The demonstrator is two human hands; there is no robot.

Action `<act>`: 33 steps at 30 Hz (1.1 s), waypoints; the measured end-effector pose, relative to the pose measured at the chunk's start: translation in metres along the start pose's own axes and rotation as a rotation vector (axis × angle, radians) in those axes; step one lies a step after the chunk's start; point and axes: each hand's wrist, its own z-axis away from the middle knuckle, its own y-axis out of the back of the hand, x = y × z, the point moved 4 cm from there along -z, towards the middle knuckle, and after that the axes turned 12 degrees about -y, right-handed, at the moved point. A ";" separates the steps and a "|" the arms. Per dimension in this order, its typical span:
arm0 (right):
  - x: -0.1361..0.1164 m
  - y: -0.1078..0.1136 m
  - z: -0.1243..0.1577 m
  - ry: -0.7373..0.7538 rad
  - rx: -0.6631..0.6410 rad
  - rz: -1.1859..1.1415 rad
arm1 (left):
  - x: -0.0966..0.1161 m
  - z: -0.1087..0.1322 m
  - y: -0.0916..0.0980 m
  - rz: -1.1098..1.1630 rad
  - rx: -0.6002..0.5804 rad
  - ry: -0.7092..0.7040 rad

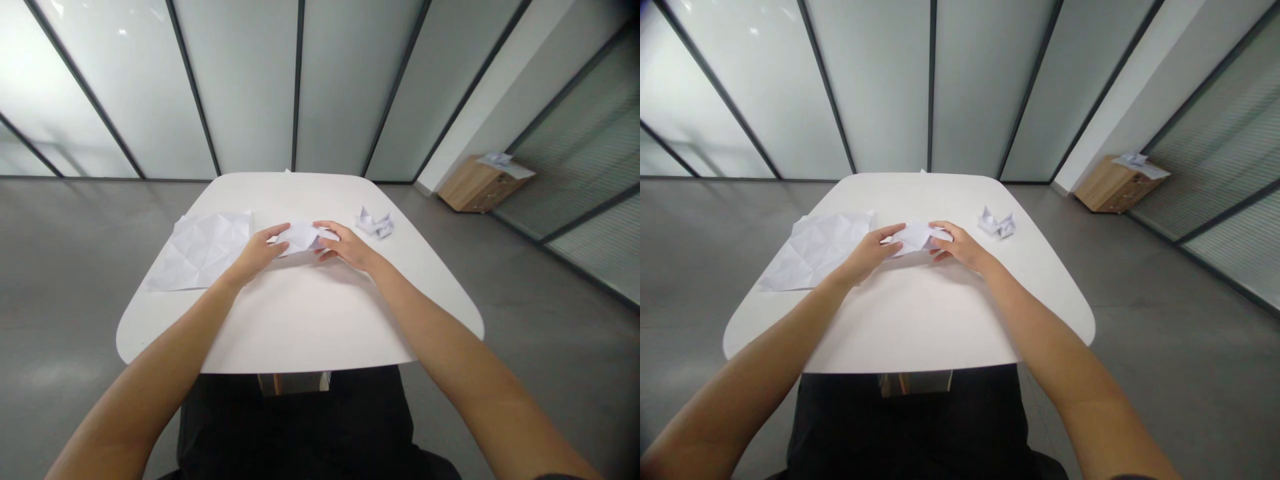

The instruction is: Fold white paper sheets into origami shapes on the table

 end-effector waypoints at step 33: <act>-0.008 0.007 -0.003 0.290 0.539 1.072 | 0.013 -0.006 0.015 -0.494 -0.025 -0.187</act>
